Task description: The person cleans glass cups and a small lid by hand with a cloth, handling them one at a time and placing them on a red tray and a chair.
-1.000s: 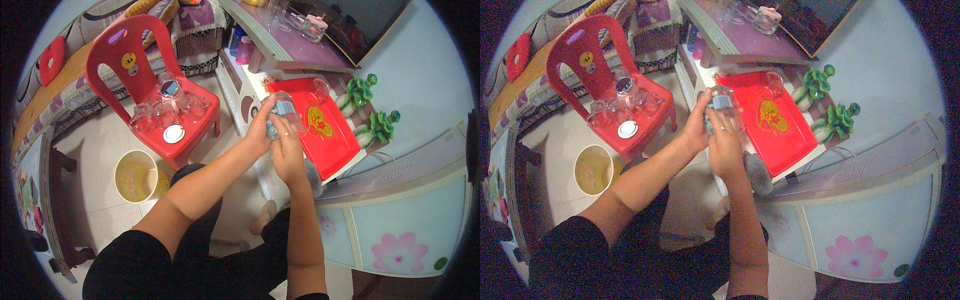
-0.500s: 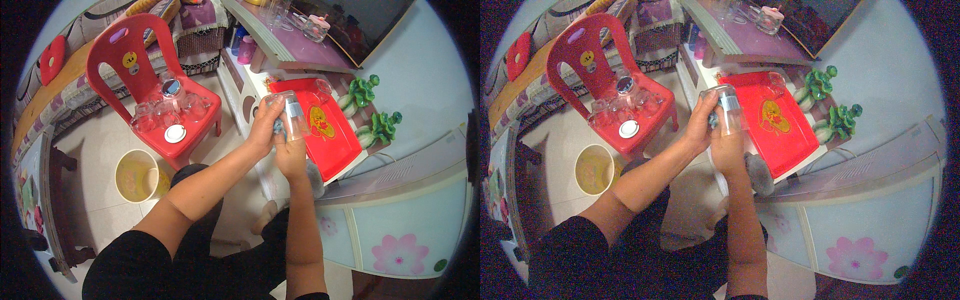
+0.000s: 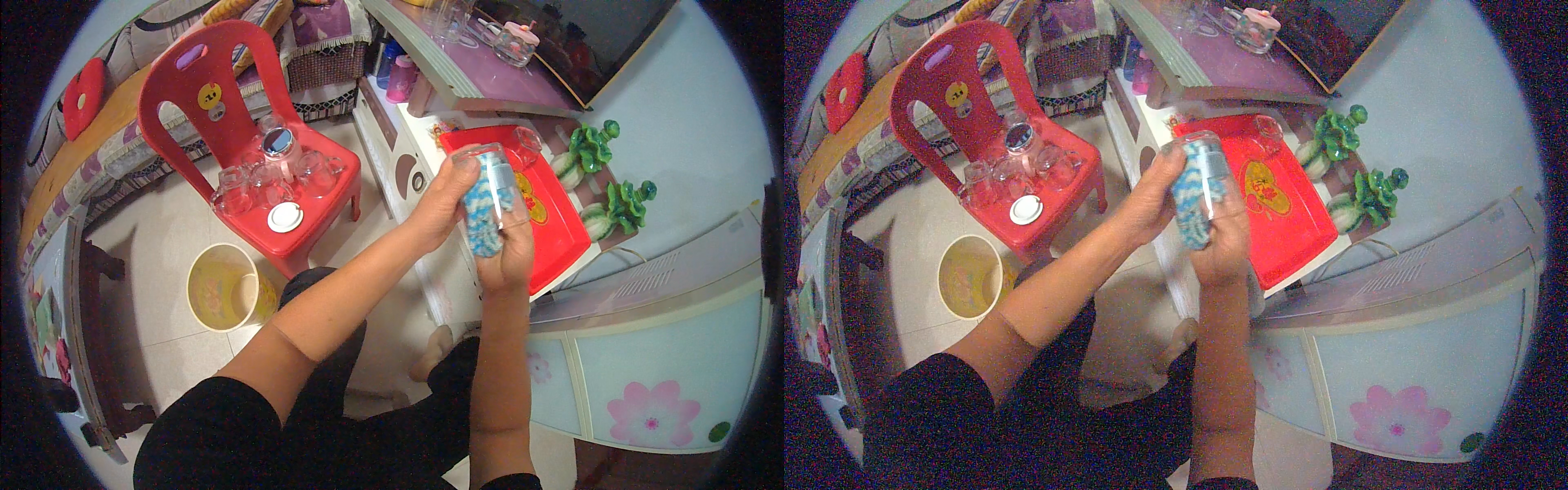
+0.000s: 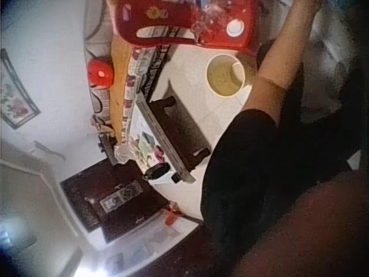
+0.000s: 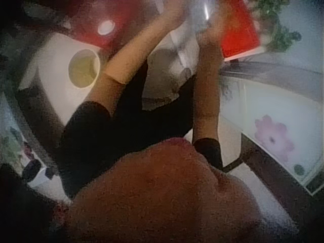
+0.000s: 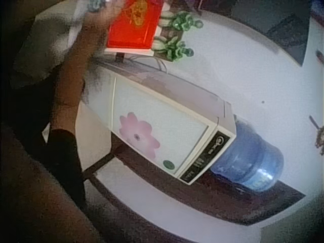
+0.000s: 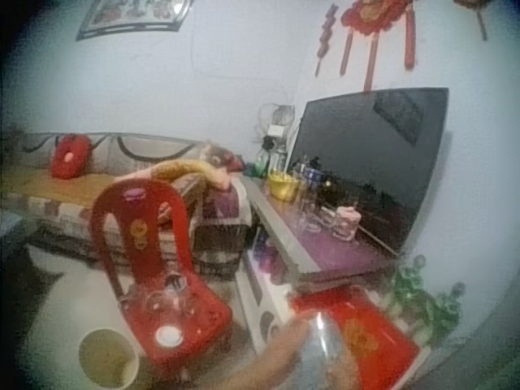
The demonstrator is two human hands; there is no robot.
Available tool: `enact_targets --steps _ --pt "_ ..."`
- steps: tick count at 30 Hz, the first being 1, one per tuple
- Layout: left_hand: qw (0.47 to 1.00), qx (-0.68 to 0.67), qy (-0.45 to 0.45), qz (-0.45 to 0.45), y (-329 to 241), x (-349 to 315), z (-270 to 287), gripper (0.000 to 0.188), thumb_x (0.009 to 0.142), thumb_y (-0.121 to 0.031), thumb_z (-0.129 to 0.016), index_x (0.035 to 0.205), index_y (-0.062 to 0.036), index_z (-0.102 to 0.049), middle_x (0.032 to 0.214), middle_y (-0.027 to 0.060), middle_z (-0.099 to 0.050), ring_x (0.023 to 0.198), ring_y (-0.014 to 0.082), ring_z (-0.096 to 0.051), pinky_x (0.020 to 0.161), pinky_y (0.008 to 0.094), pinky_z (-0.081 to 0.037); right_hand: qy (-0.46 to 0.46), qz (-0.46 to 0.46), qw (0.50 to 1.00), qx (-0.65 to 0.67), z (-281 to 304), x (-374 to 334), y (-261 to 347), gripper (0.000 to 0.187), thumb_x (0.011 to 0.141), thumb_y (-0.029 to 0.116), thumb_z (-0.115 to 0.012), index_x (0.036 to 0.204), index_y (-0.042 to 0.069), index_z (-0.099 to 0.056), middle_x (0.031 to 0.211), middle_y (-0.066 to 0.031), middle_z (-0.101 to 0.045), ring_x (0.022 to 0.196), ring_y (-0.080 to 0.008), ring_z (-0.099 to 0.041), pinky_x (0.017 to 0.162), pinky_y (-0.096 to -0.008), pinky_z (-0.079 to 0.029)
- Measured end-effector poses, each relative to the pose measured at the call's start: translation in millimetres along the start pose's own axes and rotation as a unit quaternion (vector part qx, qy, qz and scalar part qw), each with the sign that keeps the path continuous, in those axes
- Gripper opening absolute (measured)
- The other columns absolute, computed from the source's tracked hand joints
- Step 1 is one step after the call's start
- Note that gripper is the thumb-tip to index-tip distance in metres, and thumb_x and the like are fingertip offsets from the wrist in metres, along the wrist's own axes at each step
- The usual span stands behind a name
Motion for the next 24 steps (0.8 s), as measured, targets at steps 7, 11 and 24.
enact_targets --steps 7,11,24 --pt "0.992 0.027 -0.027 0.117 17.0 -0.3 7.5 0.055 0.089 -0.05 -0.049 0.126 -0.0091 -0.042 0.116 0.007 -0.053 0.102 0.0202 -0.055 0.088 0.0339 -0.045 -0.059 0.142 0.85 -0.504 25.4 1.9 19.5 0.04 0.083 0.0 -0.048 0.122 -0.003 -0.046 0.115 -0.0138 -0.054 0.106 -0.0216 -0.052 0.093 -0.0343 -0.039" --pt "0.994 -0.023 -0.013 0.103 21.7 -2.7 -1.2 0.048 0.09 -0.047 -0.048 0.12 -0.0087 -0.049 0.11 0.0065 -0.058 0.099 0.0196 -0.057 0.088 0.0364 -0.046 0.048 0.193 0.597 -0.777 12.1 -1.3 10.1 0.042 0.081 -0.002 -0.044 0.122 -0.004 -0.046 0.123 -0.0203 -0.049 0.114 -0.0346 -0.047 0.098 -0.0418 -0.035" --pt "0.975 -0.188 -0.09 0.076 9.9 5.1 19.9 0.045 0.084 -0.046 -0.06 0.109 -0.0083 -0.052 0.096 0.0096 -0.06 0.088 0.0224 -0.06 0.08 0.0371 -0.05 0.087 0.125 0.728 -0.669 -18.1 -8.2 -12.5 0.047 0.075 -0.006 -0.043 0.122 -0.003 -0.047 0.124 -0.021 -0.05 0.12 -0.0337 -0.045 0.102 -0.0385 -0.032"
Point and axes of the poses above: each hand's wrist, its own x-axis towards the middle knuckle, its own z-axis out of the back of the hand, y = z × x, the point moved 3 cm from there along x, towards the middle knuckle
